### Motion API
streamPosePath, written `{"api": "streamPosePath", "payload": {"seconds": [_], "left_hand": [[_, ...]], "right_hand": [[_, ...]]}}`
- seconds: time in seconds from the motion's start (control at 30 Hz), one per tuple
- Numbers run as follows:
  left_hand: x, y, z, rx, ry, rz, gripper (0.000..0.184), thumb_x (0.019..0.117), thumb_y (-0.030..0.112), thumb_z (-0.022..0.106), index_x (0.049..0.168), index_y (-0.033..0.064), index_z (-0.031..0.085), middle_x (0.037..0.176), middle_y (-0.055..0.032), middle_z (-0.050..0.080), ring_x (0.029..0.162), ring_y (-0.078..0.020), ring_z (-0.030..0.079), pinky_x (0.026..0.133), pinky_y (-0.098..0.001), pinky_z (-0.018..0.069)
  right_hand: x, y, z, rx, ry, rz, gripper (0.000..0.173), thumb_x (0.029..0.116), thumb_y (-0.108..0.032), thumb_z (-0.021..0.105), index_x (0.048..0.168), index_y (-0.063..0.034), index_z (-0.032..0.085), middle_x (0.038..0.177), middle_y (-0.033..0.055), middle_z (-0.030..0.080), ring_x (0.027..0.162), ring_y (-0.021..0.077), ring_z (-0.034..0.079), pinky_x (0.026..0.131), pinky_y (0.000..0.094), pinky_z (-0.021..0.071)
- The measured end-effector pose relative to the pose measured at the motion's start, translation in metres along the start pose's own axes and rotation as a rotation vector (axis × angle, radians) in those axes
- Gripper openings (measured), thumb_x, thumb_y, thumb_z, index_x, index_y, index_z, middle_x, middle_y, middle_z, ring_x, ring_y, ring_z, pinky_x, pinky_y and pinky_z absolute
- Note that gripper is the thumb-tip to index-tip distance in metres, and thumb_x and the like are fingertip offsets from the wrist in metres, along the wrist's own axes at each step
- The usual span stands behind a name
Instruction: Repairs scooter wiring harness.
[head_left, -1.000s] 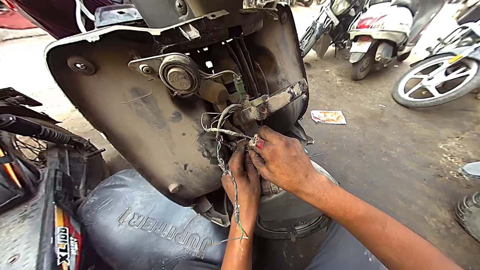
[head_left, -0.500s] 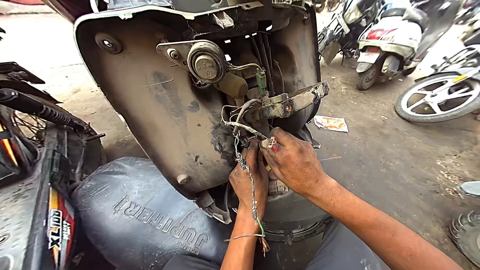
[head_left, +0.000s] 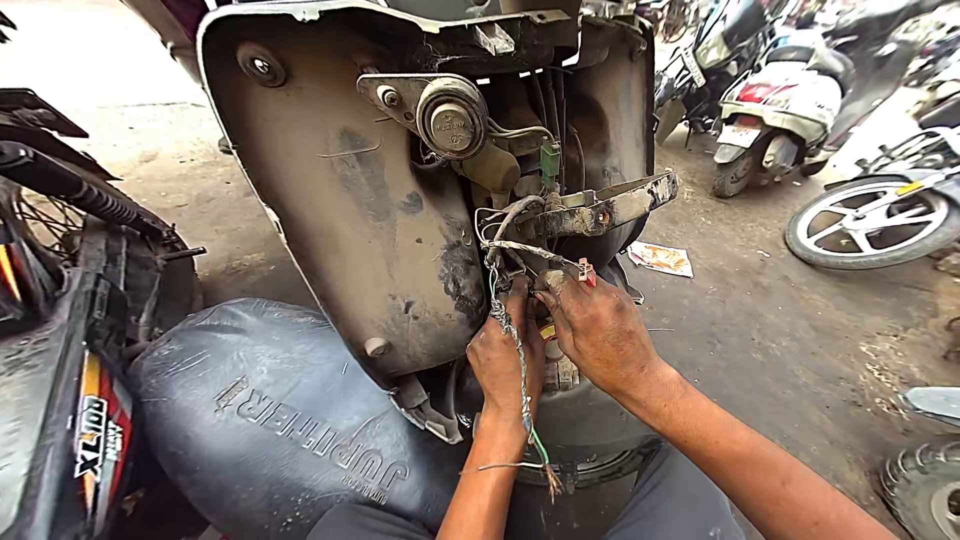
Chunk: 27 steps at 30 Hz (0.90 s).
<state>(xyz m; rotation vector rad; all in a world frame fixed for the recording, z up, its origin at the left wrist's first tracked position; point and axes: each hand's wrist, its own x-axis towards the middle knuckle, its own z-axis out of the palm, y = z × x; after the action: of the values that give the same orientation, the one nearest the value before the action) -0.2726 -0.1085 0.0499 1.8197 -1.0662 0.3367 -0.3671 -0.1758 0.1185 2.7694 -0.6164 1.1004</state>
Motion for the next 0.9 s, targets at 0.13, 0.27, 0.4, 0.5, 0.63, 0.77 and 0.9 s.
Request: {"api": "streamPosePath", "payload": {"seconds": [0.13, 0.27, 0.4, 0.5, 0.63, 0.77, 0.9], "left_hand": [[-0.001, 0.001, 0.000, 0.019, -0.003, -0.010, 0.032, 0.1054, 0.018, 0.055, 0.135, 0.0139, 0.066, 0.101, -0.0111, 0.073, 0.071, -0.0260, 0.070, 0.053, -0.0454, 0.0539], [-0.001, 0.001, 0.001, 0.018, 0.003, -0.013, 0.032, 0.1043, 0.016, 0.056, 0.135, 0.0148, 0.066, 0.104, -0.0118, 0.074, 0.070, -0.0276, 0.071, 0.052, -0.0462, 0.0537], [0.001, 0.002, 0.001, 0.031, 0.008, -0.011, 0.030, 0.1049, 0.015, 0.054, 0.131, 0.0140, 0.068, 0.102, -0.0115, 0.074, 0.070, -0.0273, 0.071, 0.050, -0.0456, 0.0525], [0.001, 0.001, 0.001, 0.021, 0.025, 0.014, 0.029, 0.1038, 0.013, 0.055, 0.130, 0.0126, 0.068, 0.103, -0.0108, 0.074, 0.070, -0.0257, 0.071, 0.050, -0.0442, 0.0528], [0.001, -0.002, 0.005, 0.045, 0.050, 0.006, 0.029, 0.1031, 0.011, 0.056, 0.128, 0.0124, 0.071, 0.100, -0.0105, 0.075, 0.069, -0.0263, 0.071, 0.052, -0.0447, 0.0535], [0.004, -0.003, 0.007, 0.017, 0.039, -0.026, 0.028, 0.1054, 0.020, 0.054, 0.128, 0.0156, 0.071, 0.104, -0.0090, 0.076, 0.079, -0.0281, 0.073, 0.061, -0.0510, 0.0568], [0.007, -0.009, 0.006, 0.001, 0.026, -0.016, 0.031, 0.1055, 0.027, 0.055, 0.130, 0.0150, 0.070, 0.108, -0.0082, 0.076, 0.085, -0.0276, 0.074, 0.067, -0.0523, 0.0585]], "right_hand": [[0.000, 0.000, 0.003, -0.006, -0.003, -0.005, 0.012, 0.0978, -0.008, 0.060, 0.101, -0.0033, 0.071, 0.096, 0.0146, 0.070, 0.089, 0.0286, 0.071, 0.072, 0.0368, 0.0603], [0.002, -0.001, 0.002, -0.013, -0.029, -0.004, 0.013, 0.0989, -0.008, 0.060, 0.103, -0.0034, 0.071, 0.098, 0.0148, 0.070, 0.092, 0.0292, 0.071, 0.075, 0.0381, 0.0607], [0.003, -0.002, 0.001, -0.025, -0.044, -0.010, 0.013, 0.0983, -0.008, 0.061, 0.102, -0.0032, 0.072, 0.094, 0.0150, 0.068, 0.086, 0.0297, 0.070, 0.070, 0.0381, 0.0599], [0.005, -0.003, 0.000, -0.017, -0.063, -0.002, 0.012, 0.0985, -0.008, 0.062, 0.102, -0.0029, 0.072, 0.096, 0.0147, 0.068, 0.087, 0.0291, 0.070, 0.071, 0.0382, 0.0596], [0.006, -0.001, 0.003, 0.010, -0.055, -0.022, 0.011, 0.0978, -0.007, 0.062, 0.100, -0.0043, 0.073, 0.095, 0.0132, 0.069, 0.089, 0.0278, 0.071, 0.074, 0.0374, 0.0599], [0.006, 0.008, -0.007, 0.092, -0.110, -0.003, 0.018, 0.1021, -0.022, 0.061, 0.105, -0.0084, 0.072, 0.097, 0.0093, 0.070, 0.087, 0.0217, 0.070, 0.074, 0.0351, 0.0601], [-0.019, 0.027, -0.045, 0.122, -0.260, 0.150, 0.023, 0.1031, -0.032, 0.058, 0.110, -0.0131, 0.070, 0.090, 0.0007, 0.068, 0.074, 0.0142, 0.067, 0.064, 0.0352, 0.0590]]}}
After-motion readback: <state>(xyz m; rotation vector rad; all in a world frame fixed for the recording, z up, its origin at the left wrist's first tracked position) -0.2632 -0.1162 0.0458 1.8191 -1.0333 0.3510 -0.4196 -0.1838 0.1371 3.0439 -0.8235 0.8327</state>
